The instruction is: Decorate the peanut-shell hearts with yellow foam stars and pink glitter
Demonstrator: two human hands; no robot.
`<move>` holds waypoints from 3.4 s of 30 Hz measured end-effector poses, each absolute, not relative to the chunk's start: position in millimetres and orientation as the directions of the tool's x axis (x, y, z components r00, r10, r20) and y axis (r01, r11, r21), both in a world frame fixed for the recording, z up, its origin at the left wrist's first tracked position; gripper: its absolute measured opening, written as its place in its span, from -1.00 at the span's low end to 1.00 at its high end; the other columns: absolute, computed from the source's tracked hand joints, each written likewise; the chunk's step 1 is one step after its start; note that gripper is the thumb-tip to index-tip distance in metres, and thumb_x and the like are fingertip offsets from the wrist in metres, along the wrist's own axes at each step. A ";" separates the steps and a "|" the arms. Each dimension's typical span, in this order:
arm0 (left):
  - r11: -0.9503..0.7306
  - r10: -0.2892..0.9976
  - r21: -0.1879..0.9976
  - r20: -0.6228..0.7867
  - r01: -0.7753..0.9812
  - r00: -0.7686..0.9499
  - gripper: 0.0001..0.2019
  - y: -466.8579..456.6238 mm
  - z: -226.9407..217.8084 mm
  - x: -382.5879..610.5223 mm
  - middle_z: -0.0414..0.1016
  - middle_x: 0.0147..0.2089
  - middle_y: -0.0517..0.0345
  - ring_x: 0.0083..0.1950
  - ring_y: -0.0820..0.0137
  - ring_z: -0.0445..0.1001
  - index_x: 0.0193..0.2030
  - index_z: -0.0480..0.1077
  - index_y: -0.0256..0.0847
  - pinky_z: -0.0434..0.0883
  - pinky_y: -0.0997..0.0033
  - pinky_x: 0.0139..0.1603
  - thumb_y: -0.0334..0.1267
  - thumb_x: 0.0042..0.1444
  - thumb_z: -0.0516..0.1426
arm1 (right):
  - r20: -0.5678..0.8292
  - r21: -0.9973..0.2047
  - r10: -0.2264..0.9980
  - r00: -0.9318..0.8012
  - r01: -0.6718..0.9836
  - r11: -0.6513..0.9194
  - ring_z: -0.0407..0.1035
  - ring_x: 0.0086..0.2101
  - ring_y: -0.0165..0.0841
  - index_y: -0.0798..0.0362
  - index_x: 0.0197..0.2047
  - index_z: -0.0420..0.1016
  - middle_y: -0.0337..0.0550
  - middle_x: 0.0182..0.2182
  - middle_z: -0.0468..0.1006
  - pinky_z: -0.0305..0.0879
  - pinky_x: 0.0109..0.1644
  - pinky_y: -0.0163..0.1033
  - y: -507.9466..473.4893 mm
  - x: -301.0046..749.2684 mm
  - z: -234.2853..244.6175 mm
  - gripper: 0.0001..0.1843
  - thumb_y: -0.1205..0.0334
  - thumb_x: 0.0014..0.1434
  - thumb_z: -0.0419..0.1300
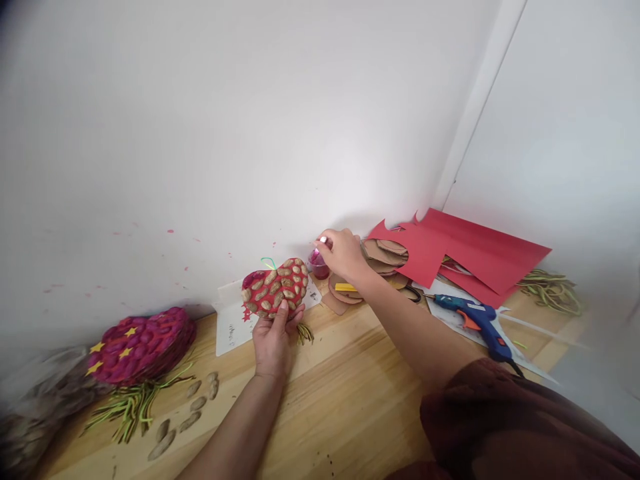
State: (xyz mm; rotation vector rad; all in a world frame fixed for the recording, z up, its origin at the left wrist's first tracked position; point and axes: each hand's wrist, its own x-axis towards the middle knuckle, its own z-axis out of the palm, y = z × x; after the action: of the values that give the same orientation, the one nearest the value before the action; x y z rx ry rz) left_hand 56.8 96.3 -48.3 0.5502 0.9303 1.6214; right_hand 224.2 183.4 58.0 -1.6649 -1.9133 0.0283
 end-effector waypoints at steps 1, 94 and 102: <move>-0.057 0.958 0.807 -0.122 -0.588 -0.260 -0.54 96.3 -48.5 56.7 0.69 -0.21 0.02 -0.23 0.27 0.70 -0.16 0.57 -0.27 0.61 0.33 -0.14 -0.05 -0.13 0.49 | 0.428 -0.388 0.903 -0.042 0.893 0.226 0.45 -0.18 -0.23 0.03 -0.04 0.62 -0.06 -0.22 0.69 0.18 -0.12 -0.22 181.9 225.9 58.1 -0.62 0.02 0.43 0.05; -0.044 0.996 0.831 -0.004 -0.555 -0.085 -0.66 86.2 -46.5 58.4 0.72 -0.12 -0.06 -0.04 0.16 0.68 -0.18 0.64 -0.24 0.56 0.13 0.11 -0.10 -0.05 0.46 | 0.949 -0.126 0.261 -0.178 0.545 0.829 0.57 -0.32 -0.31 0.00 0.07 0.56 -0.16 -0.29 0.73 0.58 -0.15 -0.16 58.2 203.8 55.2 -0.66 0.42 0.24 0.34; -0.054 0.996 0.837 0.008 -0.545 -0.088 -0.64 87.7 -48.2 58.4 0.71 -0.05 -0.07 0.04 0.12 0.66 -0.15 0.64 -0.23 0.54 0.13 0.14 -0.11 -0.07 0.47 | 0.946 -0.129 0.263 -0.188 0.527 0.840 0.58 -0.34 -0.32 -0.01 0.11 0.55 -0.16 -0.28 0.74 0.59 -0.12 -0.15 56.4 204.0 56.9 -0.62 0.42 0.24 0.33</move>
State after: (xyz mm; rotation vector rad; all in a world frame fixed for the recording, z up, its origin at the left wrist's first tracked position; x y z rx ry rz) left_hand 58.4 87.7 -48.2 0.7524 0.8104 1.5114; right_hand 204.0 56.4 56.9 -0.6054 -1.7800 -0.2653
